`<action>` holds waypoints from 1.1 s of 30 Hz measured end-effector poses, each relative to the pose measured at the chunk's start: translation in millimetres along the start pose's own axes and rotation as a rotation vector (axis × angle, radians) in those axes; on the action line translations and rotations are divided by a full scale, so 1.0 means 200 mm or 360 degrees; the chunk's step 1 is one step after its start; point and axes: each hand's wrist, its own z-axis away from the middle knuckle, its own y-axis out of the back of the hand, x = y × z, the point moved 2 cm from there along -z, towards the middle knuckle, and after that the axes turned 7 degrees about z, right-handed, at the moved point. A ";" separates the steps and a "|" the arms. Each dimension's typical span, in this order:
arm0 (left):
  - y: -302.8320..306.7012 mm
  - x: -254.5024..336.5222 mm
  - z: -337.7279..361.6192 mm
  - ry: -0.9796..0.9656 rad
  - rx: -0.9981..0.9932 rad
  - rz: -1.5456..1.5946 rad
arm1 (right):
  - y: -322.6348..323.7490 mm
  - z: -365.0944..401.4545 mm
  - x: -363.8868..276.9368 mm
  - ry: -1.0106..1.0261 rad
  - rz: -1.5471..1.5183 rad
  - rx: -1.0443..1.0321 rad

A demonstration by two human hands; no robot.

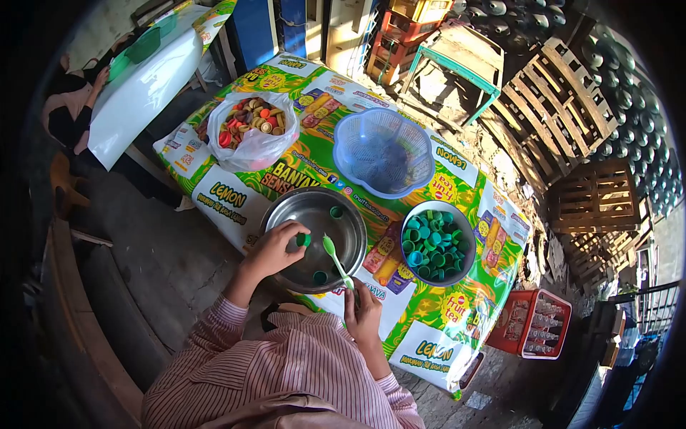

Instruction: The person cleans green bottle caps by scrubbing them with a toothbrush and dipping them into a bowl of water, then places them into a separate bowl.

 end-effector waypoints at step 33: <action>-0.21 -0.22 0.18 0.0768 0.0300 0.1910 | -0.12 -0.02 -0.01 0.0159 -0.0028 -0.0299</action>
